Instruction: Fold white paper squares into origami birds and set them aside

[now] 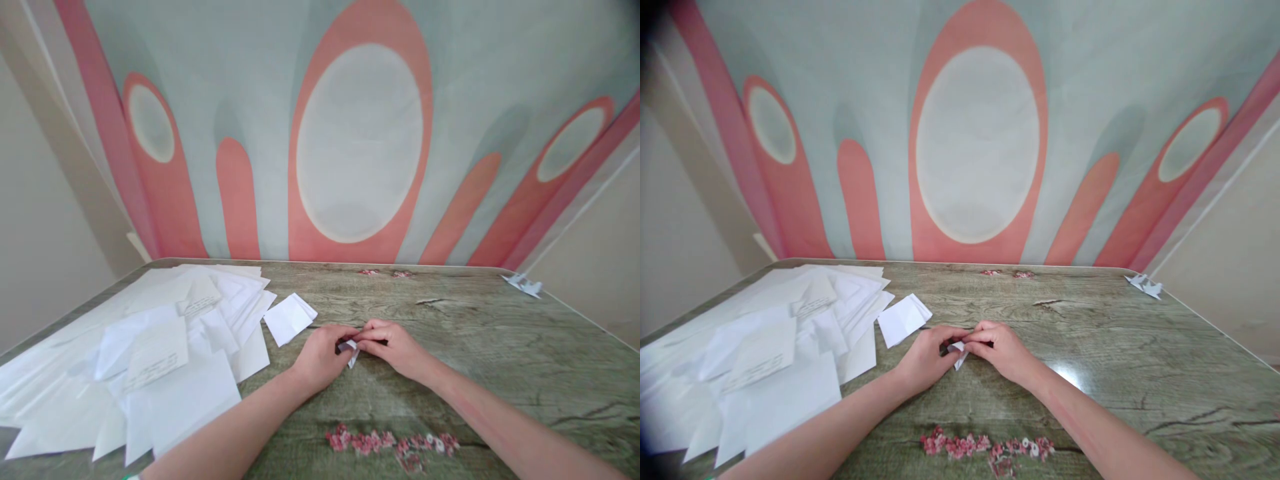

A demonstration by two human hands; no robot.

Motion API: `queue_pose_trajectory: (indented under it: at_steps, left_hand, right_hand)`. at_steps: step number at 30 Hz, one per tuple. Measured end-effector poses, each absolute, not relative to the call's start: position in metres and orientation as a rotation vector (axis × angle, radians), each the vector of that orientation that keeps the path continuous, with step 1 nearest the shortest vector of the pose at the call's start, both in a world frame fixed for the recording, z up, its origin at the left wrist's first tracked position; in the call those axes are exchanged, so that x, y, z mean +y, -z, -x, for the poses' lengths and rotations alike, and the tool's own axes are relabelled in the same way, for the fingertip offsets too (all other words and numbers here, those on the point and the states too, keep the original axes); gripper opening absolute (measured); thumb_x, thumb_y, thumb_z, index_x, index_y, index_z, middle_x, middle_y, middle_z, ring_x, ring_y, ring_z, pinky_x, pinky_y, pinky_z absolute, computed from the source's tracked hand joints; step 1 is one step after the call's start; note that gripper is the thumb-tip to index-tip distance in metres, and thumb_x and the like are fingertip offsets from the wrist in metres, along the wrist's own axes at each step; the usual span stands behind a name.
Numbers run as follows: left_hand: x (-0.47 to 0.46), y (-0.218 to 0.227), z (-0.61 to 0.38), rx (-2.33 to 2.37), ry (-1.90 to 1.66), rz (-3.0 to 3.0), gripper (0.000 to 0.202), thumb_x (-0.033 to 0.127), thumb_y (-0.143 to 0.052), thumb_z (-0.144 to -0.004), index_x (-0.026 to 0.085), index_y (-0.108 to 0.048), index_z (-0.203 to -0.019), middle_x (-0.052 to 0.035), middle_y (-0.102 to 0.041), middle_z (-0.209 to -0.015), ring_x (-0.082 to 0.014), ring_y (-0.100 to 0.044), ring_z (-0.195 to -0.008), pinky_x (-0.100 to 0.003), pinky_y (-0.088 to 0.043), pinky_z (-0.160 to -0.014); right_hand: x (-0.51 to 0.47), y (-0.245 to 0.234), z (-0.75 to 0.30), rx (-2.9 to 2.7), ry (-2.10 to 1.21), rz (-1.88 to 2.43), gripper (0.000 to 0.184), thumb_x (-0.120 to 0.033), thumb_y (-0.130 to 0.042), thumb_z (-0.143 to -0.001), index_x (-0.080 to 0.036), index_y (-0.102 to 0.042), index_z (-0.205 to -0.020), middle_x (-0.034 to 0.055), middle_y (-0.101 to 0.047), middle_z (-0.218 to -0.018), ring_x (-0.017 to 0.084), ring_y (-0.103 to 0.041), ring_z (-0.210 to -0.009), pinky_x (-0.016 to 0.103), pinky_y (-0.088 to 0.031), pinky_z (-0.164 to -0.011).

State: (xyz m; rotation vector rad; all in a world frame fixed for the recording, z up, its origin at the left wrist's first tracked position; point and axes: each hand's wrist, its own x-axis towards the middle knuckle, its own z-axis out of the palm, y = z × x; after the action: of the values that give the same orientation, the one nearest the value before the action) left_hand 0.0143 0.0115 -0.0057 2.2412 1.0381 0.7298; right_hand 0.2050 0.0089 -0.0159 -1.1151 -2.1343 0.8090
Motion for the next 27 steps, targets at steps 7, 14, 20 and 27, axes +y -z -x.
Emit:
queue_pose_trajectory:
  at_steps: [7,14,20,27]
  left_hand:
    - [0.014,0.001,-0.023,1.039,-0.689,-2.254,0.024,0.016,-0.052,-0.075,0.021,-0.065,-0.095,-0.001,-0.068,-0.088,-0.0165,-0.06,-0.079,-0.024,-0.044,-0.072]
    - [0.018,0.003,-0.03,1.027,-0.704,-2.239,0.025,0.014,-0.052,-0.075,0.021,-0.064,-0.096,-0.0014,-0.067,-0.09,-0.0165,-0.059,-0.081,-0.024,-0.044,-0.074]
    - [0.018,0.003,-0.029,0.991,-0.722,-2.254,0.024,0.014,-0.053,-0.075,0.021,-0.065,-0.095,-0.0005,-0.068,-0.089,-0.016,-0.06,-0.08,-0.024,-0.045,-0.074]
    - [0.018,0.005,-0.028,0.954,-0.756,-2.294,0.032,0.01,-0.053,-0.076,0.022,-0.064,-0.103,-0.0008,-0.068,-0.099,-0.0165,-0.06,-0.091,-0.027,-0.043,-0.087]
  right_hand:
    - [0.007,0.014,-0.207,-2.121,-0.783,1.12,0.022,-0.035,-0.054,-0.085,-0.025,-0.07,-0.096,0.0016,-0.059,-0.076,0.014,-0.056,-0.074,0.025,-0.041,-0.067]
    - [0.002,0.013,-0.207,-2.105,-0.636,1.187,0.022,-0.034,-0.051,-0.087,-0.025,-0.069,-0.095,0.0009,-0.055,-0.074,0.014,-0.054,-0.072,0.024,-0.041,-0.065]
    - [-0.001,0.019,-0.206,-2.212,-0.279,1.205,0.025,-0.034,-0.045,-0.09,-0.024,-0.068,-0.092,0.0019,-0.058,-0.076,0.014,-0.054,-0.073,0.026,-0.039,-0.067]
    - [-0.004,0.019,-0.206,-2.352,0.074,1.196,0.028,-0.03,-0.041,-0.092,-0.019,-0.065,-0.087,0.0037,-0.061,-0.078,0.015,-0.053,-0.074,0.029,-0.037,-0.071]
